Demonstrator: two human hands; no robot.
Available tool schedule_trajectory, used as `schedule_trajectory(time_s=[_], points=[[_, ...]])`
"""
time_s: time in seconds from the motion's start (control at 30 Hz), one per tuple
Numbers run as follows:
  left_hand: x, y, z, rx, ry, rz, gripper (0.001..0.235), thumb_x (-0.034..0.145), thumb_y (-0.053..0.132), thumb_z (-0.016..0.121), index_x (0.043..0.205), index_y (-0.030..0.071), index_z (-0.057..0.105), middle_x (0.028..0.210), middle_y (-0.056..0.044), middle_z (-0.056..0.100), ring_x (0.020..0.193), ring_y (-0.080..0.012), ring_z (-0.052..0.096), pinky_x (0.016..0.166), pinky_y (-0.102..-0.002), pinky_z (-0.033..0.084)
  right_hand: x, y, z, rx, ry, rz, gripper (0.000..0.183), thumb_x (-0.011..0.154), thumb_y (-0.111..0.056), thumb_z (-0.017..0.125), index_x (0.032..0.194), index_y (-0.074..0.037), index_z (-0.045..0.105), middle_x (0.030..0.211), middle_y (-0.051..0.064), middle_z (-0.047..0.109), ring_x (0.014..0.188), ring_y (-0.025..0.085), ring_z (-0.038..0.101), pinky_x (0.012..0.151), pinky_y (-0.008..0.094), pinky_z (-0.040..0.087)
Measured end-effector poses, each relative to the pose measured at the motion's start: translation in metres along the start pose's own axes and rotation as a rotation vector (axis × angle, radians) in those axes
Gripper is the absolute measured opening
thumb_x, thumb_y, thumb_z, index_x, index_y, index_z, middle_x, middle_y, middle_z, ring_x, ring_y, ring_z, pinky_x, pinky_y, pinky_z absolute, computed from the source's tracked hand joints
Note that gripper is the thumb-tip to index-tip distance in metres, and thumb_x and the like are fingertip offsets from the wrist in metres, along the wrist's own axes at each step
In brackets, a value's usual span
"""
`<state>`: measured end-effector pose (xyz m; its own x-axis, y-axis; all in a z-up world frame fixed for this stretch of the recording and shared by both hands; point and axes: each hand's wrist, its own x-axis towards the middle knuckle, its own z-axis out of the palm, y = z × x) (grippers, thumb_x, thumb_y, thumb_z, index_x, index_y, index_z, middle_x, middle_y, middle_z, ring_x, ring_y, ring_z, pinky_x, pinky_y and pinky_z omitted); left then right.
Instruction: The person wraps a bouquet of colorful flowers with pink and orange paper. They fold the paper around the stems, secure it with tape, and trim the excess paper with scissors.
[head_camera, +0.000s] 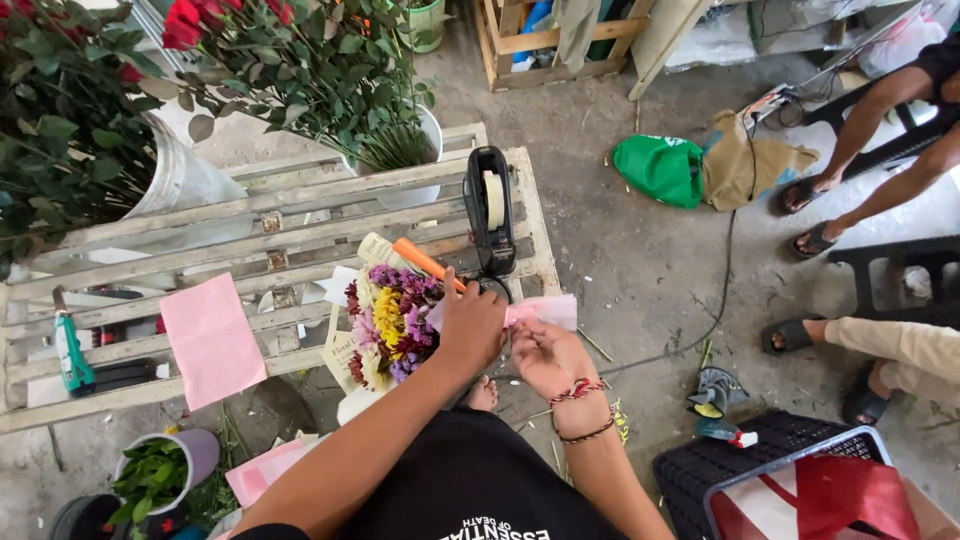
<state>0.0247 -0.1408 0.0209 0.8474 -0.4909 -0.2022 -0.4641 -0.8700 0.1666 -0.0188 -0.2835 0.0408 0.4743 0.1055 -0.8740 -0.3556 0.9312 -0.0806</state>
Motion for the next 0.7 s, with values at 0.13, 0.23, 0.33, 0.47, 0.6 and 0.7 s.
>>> schedule_trajectory(time_s=[0.13, 0.23, 0.33, 0.47, 0.6, 0.7], points=[[0.001, 0.002, -0.016, 0.009, -0.051, -0.02, 0.04, 0.086, 0.037, 0.067, 0.116, 0.011, 0.069, 0.114, -0.008, 0.071, 0.123, -0.0312, 0.053, 0.12, -0.073, 0.003, -0.034, -0.007, 0.009, 0.105, -0.062, 0.035, 0.026, 0.083, 0.012, 0.063, 0.107, 0.003, 0.057, 0.092, 0.005, 0.059, 0.071, 0.012, 0.054, 0.054, 0.019, 0.042], [-0.002, 0.007, -0.031, 0.062, -0.059, 0.006, 0.042, 0.086, 0.037, 0.07, 0.119, 0.01, 0.07, 0.118, -0.01, 0.072, 0.125, -0.0329, 0.053, 0.12, -0.072, 0.006, -0.069, -0.018, 0.022, 0.062, -0.361, -0.037, 0.026, 0.083, 0.001, 0.06, 0.108, -0.002, 0.061, 0.094, 0.0, 0.063, 0.075, 0.013, 0.054, 0.053, 0.019, 0.041], [-0.005, 0.011, -0.034, 0.098, -0.216, -0.011, 0.046, 0.088, 0.04, 0.065, 0.125, 0.013, 0.068, 0.124, -0.006, 0.071, 0.131, -0.0301, 0.05, 0.122, -0.07, 0.003, -0.064, -0.03, 0.027, -0.664, -0.399, -0.746, 0.031, 0.095, 0.001, 0.055, 0.125, 0.005, 0.063, 0.104, 0.008, 0.065, 0.088, 0.016, 0.065, 0.064, 0.026, 0.059], [-0.011, 0.01, -0.028, 0.117, -0.195, 0.052, 0.05, 0.084, 0.043, 0.069, 0.124, 0.013, 0.07, 0.124, -0.007, 0.071, 0.129, -0.0308, 0.051, 0.123, -0.069, 0.003, -0.008, -0.028, 0.021, -2.495, -0.273, -1.062, 0.069, 0.073, -0.046, 0.081, 0.134, -0.02, 0.065, 0.136, 0.006, 0.065, 0.127, 0.031, 0.061, 0.11, 0.048, 0.044], [-0.02, -0.001, -0.023, 0.067, -0.124, 0.139, 0.083, 0.072, 0.054, 0.079, 0.138, 0.009, 0.057, 0.134, -0.017, 0.062, 0.133, -0.0364, 0.047, 0.123, -0.069, 0.002, 0.074, -0.029, -0.012, -2.872, -0.175, -0.687, 0.061, 0.066, -0.056, 0.081, 0.12, -0.03, 0.069, 0.1, 0.005, 0.078, 0.095, 0.035, 0.076, 0.077, 0.049, 0.061], [-0.057, -0.022, -0.062, 0.027, 0.032, 0.176, 0.099, 0.07, 0.054, 0.085, 0.15, 0.011, 0.045, 0.154, -0.025, 0.043, 0.149, -0.0425, 0.032, 0.124, -0.064, 0.011, 0.068, -0.026, -0.009, -2.783, -0.201, -0.572, 0.043, 0.071, -0.057, 0.071, 0.101, -0.026, 0.072, 0.092, 0.008, 0.078, 0.092, 0.037, 0.076, 0.074, 0.046, 0.06]])
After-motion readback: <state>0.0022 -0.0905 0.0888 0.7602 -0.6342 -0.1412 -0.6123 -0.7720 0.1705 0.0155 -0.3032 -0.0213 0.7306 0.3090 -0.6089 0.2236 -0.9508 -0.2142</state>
